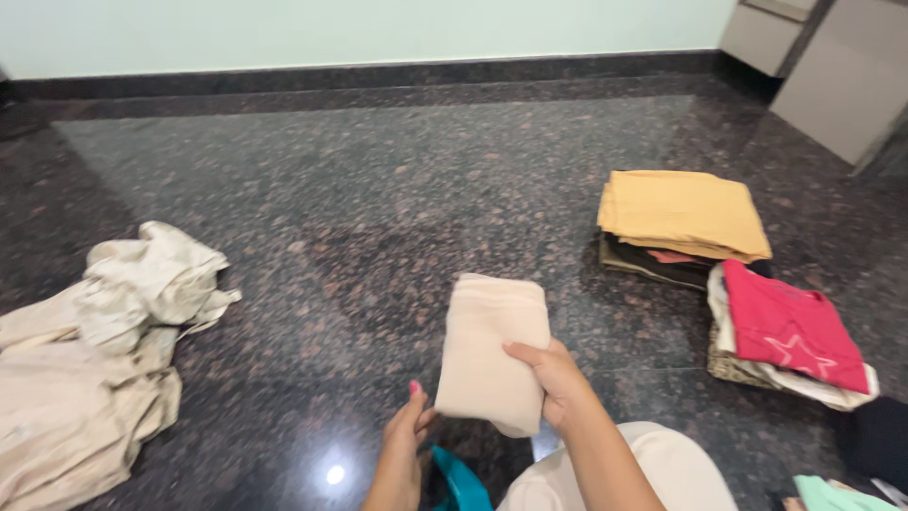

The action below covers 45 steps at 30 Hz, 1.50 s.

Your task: The person sits on the floor and folds clothes one at a time. They fold a sheer net garment, smooth it flat, then fold a beige embellished top, and finally unfold, straighten and fold a printed kurta, placing each folded item on a pile of clothes beside them.

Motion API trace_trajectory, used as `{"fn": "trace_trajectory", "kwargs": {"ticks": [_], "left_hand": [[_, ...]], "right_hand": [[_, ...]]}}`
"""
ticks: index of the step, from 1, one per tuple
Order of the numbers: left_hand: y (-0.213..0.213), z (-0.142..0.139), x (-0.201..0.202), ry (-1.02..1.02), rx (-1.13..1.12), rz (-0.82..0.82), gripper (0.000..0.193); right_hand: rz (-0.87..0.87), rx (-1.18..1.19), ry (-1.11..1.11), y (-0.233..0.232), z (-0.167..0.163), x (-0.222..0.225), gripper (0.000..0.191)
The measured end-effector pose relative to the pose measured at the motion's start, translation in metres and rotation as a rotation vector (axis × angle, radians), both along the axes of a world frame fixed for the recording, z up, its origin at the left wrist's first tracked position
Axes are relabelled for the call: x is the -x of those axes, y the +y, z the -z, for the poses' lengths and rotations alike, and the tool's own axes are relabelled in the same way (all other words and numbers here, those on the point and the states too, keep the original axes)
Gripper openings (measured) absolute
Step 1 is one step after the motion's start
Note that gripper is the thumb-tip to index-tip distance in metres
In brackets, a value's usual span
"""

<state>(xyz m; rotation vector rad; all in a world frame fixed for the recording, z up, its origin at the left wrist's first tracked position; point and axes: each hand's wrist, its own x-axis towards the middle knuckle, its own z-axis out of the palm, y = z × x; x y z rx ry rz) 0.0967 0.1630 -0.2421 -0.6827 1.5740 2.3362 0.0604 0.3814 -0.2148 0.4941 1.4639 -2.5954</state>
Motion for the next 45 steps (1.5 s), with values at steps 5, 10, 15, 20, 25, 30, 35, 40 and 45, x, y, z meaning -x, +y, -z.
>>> {"fn": "trace_trajectory", "kwargs": {"ticks": [5,10,15,20,25,30,35,40,45], "left_hand": [[0.058,-0.039,0.029,-0.005,-0.216,0.402,0.07],[0.121,-0.047,0.043,0.208,-0.267,0.509,0.05],[0.202,-0.038,0.061,0.184,-0.137,0.514,0.039],[0.318,-0.073,0.094,0.222,-0.218,0.686,0.041],[0.441,-0.136,0.137,0.386,-0.31,0.783,0.044],[0.475,-0.121,0.14,0.359,0.159,0.825,0.056],[0.424,-0.041,0.122,-0.093,0.247,1.014,0.065],[0.368,-0.011,0.114,-0.019,0.265,0.931,0.046],[0.317,-0.043,0.08,0.075,0.288,0.878,0.042]], "right_hand": [[-0.059,-0.013,0.047,0.036,-0.027,-0.01,0.044],[0.055,-0.039,0.073,0.079,-0.032,-0.026,0.046],[0.096,0.046,0.037,0.142,-0.035,-0.058,0.057],[0.321,-0.105,0.105,0.24,-0.069,-0.053,0.072],[0.559,-0.235,0.157,0.365,-0.092,-0.005,0.076],[0.596,-0.429,-0.012,0.441,-0.032,0.023,0.072],[0.571,-0.904,-0.321,0.427,0.029,0.008,0.074],[0.738,-1.619,-0.497,0.358,0.033,0.001,0.076],[0.686,-1.53,0.195,0.239,0.029,-0.004,0.06]]}}
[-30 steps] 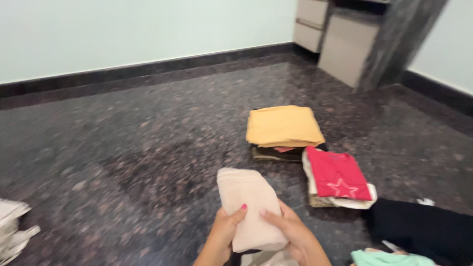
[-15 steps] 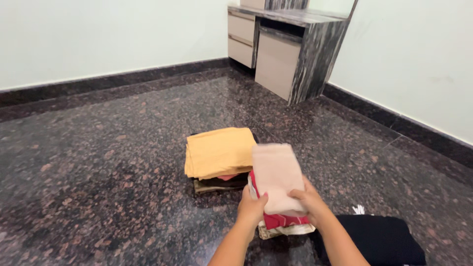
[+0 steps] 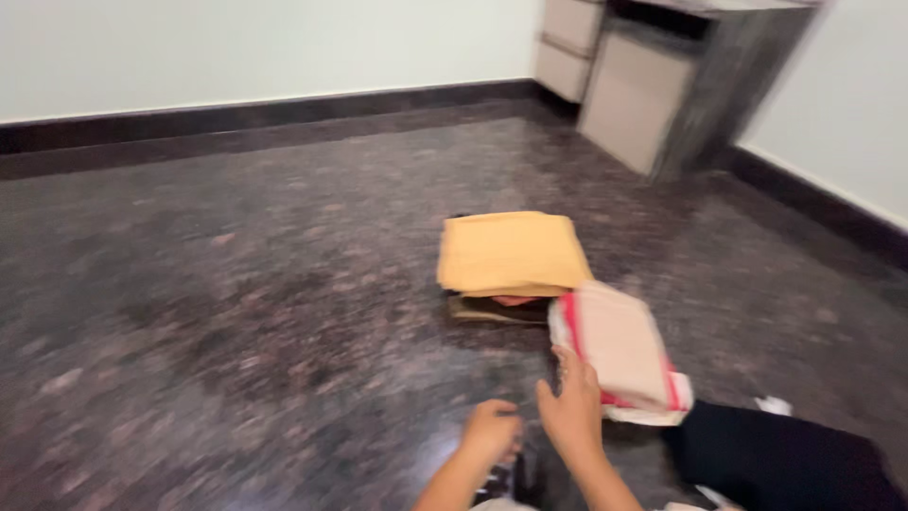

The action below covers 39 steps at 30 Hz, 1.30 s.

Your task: The person sits on the floor and folds clothes one at a time. They fold a sheer net garment, smooth it flat, then fold a beige embellished top, and finally unfold, straighten and fold a printed kurta, placing each folded item on a pile of clothes beside them.

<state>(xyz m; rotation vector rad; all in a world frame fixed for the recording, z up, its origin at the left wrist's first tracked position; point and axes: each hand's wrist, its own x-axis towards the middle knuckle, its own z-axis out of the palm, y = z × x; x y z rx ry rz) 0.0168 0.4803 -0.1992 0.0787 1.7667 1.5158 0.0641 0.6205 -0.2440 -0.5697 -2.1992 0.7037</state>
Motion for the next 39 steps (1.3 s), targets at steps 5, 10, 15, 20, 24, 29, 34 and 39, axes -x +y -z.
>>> {"fn": "trace_trajectory", "kwargs": {"ticks": [5,10,15,20,24,29,34,39], "left_hand": [[-0.1,-0.025,-0.032,0.568,-0.099,-0.142,0.029],[-0.254,-0.055,-0.033,0.671,0.326,-0.205,0.03],[-0.415,-0.1,-0.031,0.692,0.695,-0.24,0.026],[-0.539,-0.112,-0.037,0.603,1.198,-0.411,0.031],[-0.603,-0.097,-0.025,0.207,1.244,-0.463,0.044],[-0.653,-0.08,-0.016,0.263,1.432,-0.699,0.047],[-0.702,-0.064,-0.017,0.28,1.443,-0.739,0.041],[-0.71,-0.057,-0.012,0.249,1.464,-0.815,0.047]], "right_hand": [[-0.298,0.212,-0.187,-0.117,0.003,0.003,0.035],[-0.585,0.265,-0.24,-0.247,-0.015,0.011,0.022],[-0.774,0.18,-0.436,-0.39,-0.046,0.015,0.024],[-0.996,0.056,-0.518,-0.495,-0.065,0.009,0.024],[-1.069,-0.074,-0.526,-0.54,-0.083,0.028,0.025],[-1.165,-0.047,-0.533,-0.564,-0.096,0.044,0.022],[-1.095,-0.004,-0.615,-0.575,-0.08,0.056,0.019],[-1.059,0.097,-0.551,-0.55,-0.056,0.07,0.023]]}}
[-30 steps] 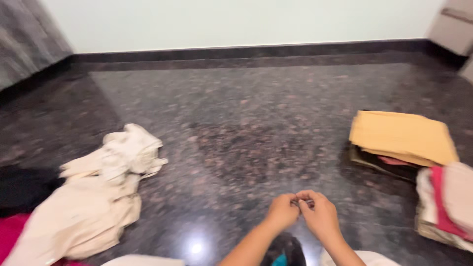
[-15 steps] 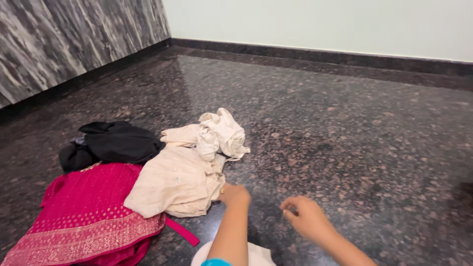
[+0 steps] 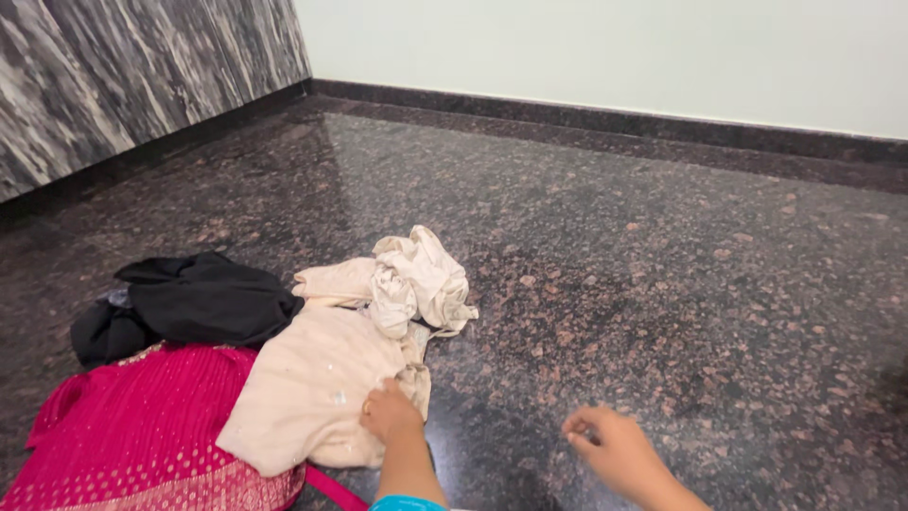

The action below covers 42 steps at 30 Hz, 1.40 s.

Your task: The person sits on the floor and folds clothes one at a time. They fold a sheer net garment, smooth it flat, then fold a beige embellished top, and finally unfold, straighten and fold a printed kurta, placing each folded item on a pile of clothes beside them.

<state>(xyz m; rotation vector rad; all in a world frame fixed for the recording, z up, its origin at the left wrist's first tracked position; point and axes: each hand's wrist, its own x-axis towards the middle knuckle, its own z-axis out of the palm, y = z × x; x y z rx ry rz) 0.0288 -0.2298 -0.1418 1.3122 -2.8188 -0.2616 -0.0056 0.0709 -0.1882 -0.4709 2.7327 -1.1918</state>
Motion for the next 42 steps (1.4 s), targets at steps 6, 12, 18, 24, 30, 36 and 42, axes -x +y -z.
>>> {"fn": "trace_trajectory", "kwargs": {"ticks": [6,12,18,24,30,36,42], "left_hand": [[0.013,-0.024,0.001,0.223,-0.066,-0.094,0.034],[0.031,-0.106,0.012,0.661,-0.048,0.373,0.038],[0.095,-0.223,0.035,0.547,-0.099,0.77,0.027],[0.193,-0.298,0.051,0.521,-0.154,0.877,0.027],[0.231,-0.328,0.073,0.602,-0.204,1.053,0.031],[0.23,-0.337,0.089,0.355,-0.056,1.247,0.043],[0.205,-0.346,0.094,0.244,-0.153,1.372,0.04]], "right_hand": [[0.002,0.034,-0.093,0.049,0.015,0.004,0.023],[-0.103,0.016,0.046,0.075,-0.023,0.009,0.025],[-0.059,0.269,0.278,0.086,-0.155,-0.003,0.062],[-0.012,0.344,0.5,0.094,-0.259,-0.022,0.102],[0.199,0.27,0.499,0.142,-0.312,0.006,0.053],[0.171,0.071,0.724,0.186,-0.367,0.04,0.029],[0.145,-0.085,0.644,0.231,-0.423,0.041,0.028]]}}
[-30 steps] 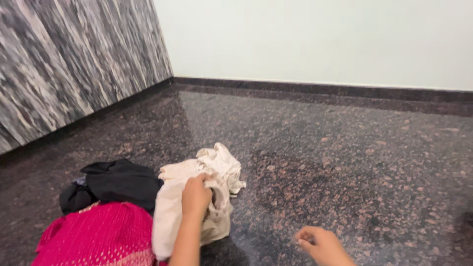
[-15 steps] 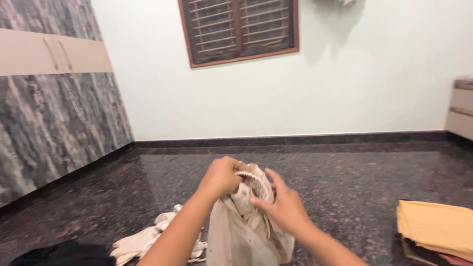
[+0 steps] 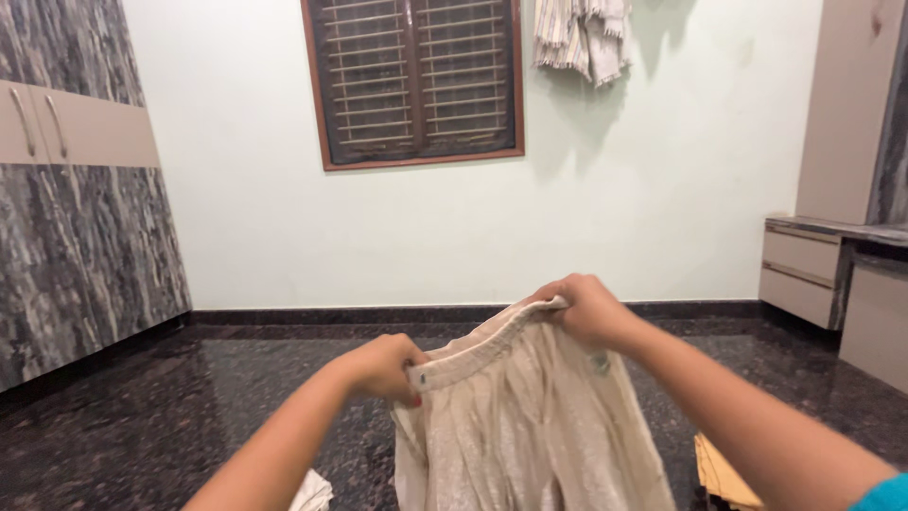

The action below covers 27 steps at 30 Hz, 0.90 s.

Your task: The person sits on the floor and folds clothes one at a time. They fold a sheer net garment, smooth it flat, then fold a beige embellished top, and finally unfold, straighten and fold a printed kurta, placing each folded item on a pile of clothes beside them.

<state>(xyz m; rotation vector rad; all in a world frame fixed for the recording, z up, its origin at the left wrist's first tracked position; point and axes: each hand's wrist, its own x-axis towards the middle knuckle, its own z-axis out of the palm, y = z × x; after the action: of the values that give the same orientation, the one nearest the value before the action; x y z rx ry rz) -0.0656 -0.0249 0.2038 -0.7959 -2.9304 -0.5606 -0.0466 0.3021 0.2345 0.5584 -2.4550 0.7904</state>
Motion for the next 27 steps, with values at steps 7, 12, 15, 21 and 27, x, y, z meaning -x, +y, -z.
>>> {"fn": "trace_trajectory", "kwargs": {"ticks": [7,12,15,21,27], "left_hand": [[-0.002,-0.006,0.006,-0.12,-0.494,0.036,0.026],[0.02,-0.005,0.001,-0.383,-0.495,0.077,0.059],[0.034,-0.008,-0.003,-0.369,-0.426,-0.008,0.079],[0.072,-0.013,-0.019,-0.165,-0.16,-0.05,0.073],[0.059,-0.046,-0.023,0.139,-0.029,-0.115,0.035]], "right_hand": [[-0.127,0.262,-0.304,0.028,-0.033,-0.021,0.019],[-0.119,0.343,-0.281,0.024,-0.038,-0.025,0.019],[-0.011,0.297,-0.177,0.019,-0.044,-0.022,0.02],[0.244,0.065,-0.001,0.001,-0.048,-0.017,0.029],[0.038,-0.165,-0.016,0.021,-0.067,-0.022,0.031]]}}
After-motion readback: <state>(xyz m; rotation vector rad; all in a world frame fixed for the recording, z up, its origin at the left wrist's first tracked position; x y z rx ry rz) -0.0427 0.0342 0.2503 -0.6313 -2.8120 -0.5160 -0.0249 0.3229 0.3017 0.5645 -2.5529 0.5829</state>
